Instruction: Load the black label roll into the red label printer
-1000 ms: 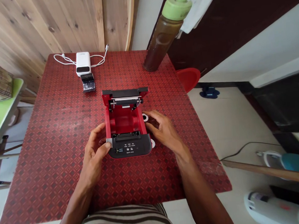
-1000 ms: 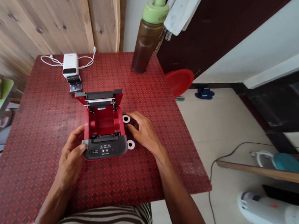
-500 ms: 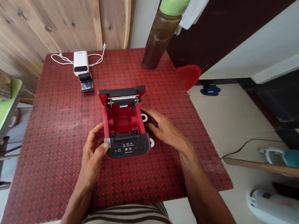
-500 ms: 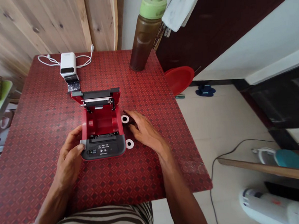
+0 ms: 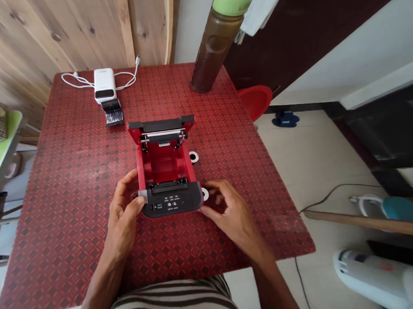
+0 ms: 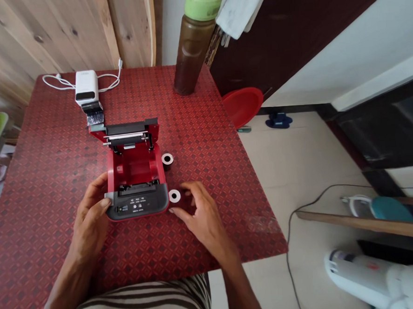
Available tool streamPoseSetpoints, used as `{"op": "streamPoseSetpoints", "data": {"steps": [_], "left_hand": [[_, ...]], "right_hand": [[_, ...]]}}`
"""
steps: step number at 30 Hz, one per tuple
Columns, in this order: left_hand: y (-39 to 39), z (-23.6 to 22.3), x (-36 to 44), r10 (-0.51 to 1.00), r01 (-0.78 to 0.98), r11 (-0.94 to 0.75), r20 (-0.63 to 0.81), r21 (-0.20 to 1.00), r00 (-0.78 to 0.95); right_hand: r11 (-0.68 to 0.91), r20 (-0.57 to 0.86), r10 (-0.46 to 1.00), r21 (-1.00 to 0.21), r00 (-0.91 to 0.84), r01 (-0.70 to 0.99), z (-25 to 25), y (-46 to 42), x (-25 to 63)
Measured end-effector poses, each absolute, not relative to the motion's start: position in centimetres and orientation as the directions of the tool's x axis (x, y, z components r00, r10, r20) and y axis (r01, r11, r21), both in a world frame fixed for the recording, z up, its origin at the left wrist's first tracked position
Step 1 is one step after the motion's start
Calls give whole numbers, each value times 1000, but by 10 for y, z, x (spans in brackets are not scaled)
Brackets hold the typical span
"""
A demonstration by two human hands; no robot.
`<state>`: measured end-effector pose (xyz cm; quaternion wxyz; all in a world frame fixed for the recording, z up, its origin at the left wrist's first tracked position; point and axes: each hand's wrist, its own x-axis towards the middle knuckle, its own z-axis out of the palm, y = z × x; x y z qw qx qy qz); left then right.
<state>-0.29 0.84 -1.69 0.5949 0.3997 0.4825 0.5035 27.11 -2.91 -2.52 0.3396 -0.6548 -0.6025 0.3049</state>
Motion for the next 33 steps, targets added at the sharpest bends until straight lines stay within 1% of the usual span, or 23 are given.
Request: {"op": "streamPoseSetpoints", "data": {"steps": [3, 5, 7, 9, 11, 13, 15, 17, 18, 19, 22, 24, 26, 28, 33], "left_hand": [[9, -18, -3, 986, -200, 168, -167, 965, 21], [9, -19, -3, 986, -202, 167, -166, 965, 22], [9, -18, -3, 985, -207, 170, -169, 963, 26], [9, -18, -3, 984, -212, 176, -174, 961, 28], [9, -17, -3, 984, -214, 180, -178, 960, 28], [8, -16, -3, 983, -214, 181, -180, 960, 23], [7, -15, -3, 981, -209, 192, -191, 959, 24], [7, -14, -2, 977, -200, 211, -208, 957, 34], [7, -13, -2, 976, -199, 220, -216, 955, 39], [6, -12, -2, 975, -204, 224, -220, 953, 41], [6, -8, 0, 975, -228, 223, -219, 948, 44], [6, -5, 1, 975, -228, 223, -218, 948, 45], [7, -3, 1, 974, -218, 227, -224, 949, 42], [7, -1, 1, 972, -218, 233, -229, 948, 41], [6, 0, 0, 969, -221, 245, -242, 944, 44]], "right_hand": [[10, 101, 986, -824, 130, 566, -34, -30, 254], [14, 116, 983, -826, 144, 563, -36, -30, 251], [-35, 77, 979, -849, 190, 528, -32, -32, 257], [-91, 19, 972, -889, 235, 449, -20, -36, 271], [-94, -16, 976, -928, 215, 361, 4, -39, 289], [-51, -23, 996, -945, 90, 323, 35, -38, 304], [22, -14, 993, -954, -116, 299, 67, -28, 312], [99, 3, 954, -948, -301, 302, 90, -10, 307], [160, 25, 926, -929, -376, 334, 97, 2, 300], [221, 34, 906, -888, -423, 402, 101, 14, 290], [389, 81, 872, -712, -482, 585, 95, 45, 255], [452, 83, 857, -592, -508, 667, 84, 58, 234], [476, 57, 854, -489, -517, 731, 75, 64, 220], [474, 40, 861, -420, -506, 774, 68, 67, 212], [456, 39, 879, -354, -475, 816, 64, 71, 207]]}}
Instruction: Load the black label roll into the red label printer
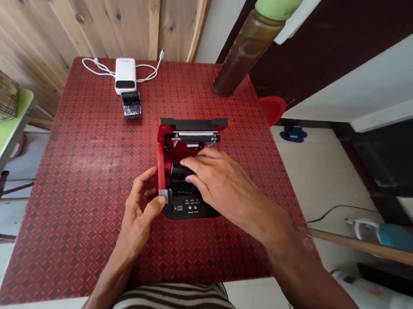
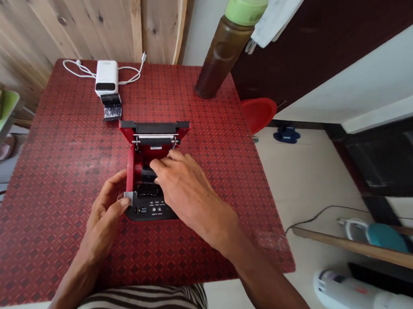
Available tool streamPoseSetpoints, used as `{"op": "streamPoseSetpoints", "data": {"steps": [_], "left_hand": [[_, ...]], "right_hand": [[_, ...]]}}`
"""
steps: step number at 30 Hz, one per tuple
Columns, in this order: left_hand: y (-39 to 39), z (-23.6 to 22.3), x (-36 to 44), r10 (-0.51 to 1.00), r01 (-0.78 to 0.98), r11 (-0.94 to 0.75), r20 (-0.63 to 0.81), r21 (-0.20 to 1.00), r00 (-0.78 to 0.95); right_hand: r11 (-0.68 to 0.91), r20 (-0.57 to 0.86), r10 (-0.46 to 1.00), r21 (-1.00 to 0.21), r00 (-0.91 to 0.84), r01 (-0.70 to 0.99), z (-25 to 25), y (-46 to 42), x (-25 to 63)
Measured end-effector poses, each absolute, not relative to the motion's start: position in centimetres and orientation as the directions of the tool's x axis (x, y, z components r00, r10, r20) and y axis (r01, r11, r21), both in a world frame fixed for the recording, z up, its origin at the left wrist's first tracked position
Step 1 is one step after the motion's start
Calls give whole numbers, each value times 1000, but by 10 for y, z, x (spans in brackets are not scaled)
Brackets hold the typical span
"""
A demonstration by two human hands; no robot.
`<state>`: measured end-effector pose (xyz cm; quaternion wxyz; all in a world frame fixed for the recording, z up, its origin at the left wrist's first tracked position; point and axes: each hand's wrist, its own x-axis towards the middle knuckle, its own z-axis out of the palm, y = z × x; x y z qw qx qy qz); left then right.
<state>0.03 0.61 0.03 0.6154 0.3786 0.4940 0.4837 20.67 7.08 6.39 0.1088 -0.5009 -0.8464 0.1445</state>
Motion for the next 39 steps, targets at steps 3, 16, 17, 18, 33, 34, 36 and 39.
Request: {"op": "streamPoseSetpoints", "data": {"steps": [3, 16, 17, 18, 33, 34, 36, 39], "left_hand": [[5, 0, 0, 967, -221, 254, -251, 942, 45], [7, -1, 1, 970, -236, 241, -238, 941, 44], [7, -1, 1, 970, -240, 242, -238, 940, 47], [7, 0, 1, 970, -243, 244, -240, 939, 49], [7, 0, 2, 969, -228, 245, -242, 942, 43], [7, -1, 2, 970, -229, 243, -238, 943, 48], [7, -1, 1, 971, -226, 239, -233, 944, 54], [7, -1, 1, 971, -221, 239, -233, 946, 53]], "right_hand": [[448, 38, 885, -346, -465, 825, 62, 73, 204], [429, -37, 890, -270, -455, 862, 42, 91, 200], [424, -49, 891, -266, -452, 866, 42, 92, 198], [421, -55, 892, -264, -449, 868, 43, 92, 198], [540, 2, 764, -548, -645, 638, 73, 74, 228], [534, -29, 753, -557, -657, 636, 74, 74, 226], [523, -69, 731, -583, -679, 622, 76, 75, 222], [523, -50, 713, -626, -699, 578, 77, 75, 222]]}}
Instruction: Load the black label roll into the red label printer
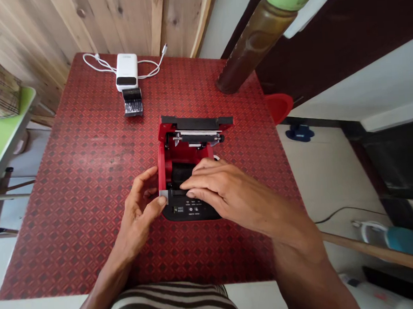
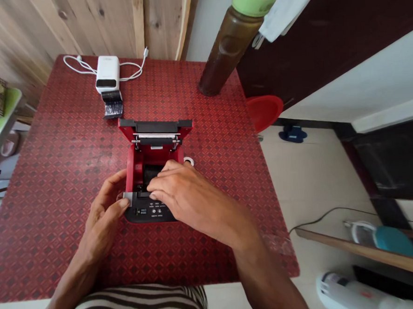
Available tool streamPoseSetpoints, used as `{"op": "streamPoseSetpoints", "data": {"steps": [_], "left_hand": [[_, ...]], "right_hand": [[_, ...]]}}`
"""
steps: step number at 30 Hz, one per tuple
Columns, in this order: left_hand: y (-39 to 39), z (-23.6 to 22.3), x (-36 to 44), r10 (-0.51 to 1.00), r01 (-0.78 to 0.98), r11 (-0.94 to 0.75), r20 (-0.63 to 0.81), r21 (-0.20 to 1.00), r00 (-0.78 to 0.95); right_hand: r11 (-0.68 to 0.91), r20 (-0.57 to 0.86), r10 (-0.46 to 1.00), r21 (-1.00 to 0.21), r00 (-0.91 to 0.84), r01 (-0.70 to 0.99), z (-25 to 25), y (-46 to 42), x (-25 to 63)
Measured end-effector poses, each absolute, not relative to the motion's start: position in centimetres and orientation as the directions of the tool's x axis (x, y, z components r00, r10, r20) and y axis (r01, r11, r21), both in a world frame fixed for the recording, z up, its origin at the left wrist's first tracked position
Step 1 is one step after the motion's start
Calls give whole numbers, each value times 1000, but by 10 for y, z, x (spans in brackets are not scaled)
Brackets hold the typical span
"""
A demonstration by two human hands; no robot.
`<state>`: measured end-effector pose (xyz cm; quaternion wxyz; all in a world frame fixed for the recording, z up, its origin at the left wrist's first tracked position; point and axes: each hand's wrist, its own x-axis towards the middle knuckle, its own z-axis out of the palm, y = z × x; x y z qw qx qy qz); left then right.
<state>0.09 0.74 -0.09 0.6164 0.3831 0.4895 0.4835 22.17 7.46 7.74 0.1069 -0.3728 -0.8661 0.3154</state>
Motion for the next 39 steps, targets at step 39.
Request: {"op": "streamPoseSetpoints", "data": {"steps": [39], "left_hand": [[7, 0, 0, 969, -223, 248, -241, 943, 61]], "right_hand": [[478, -268, 577, -654, -771, 586, 79, 113, 220]]}}
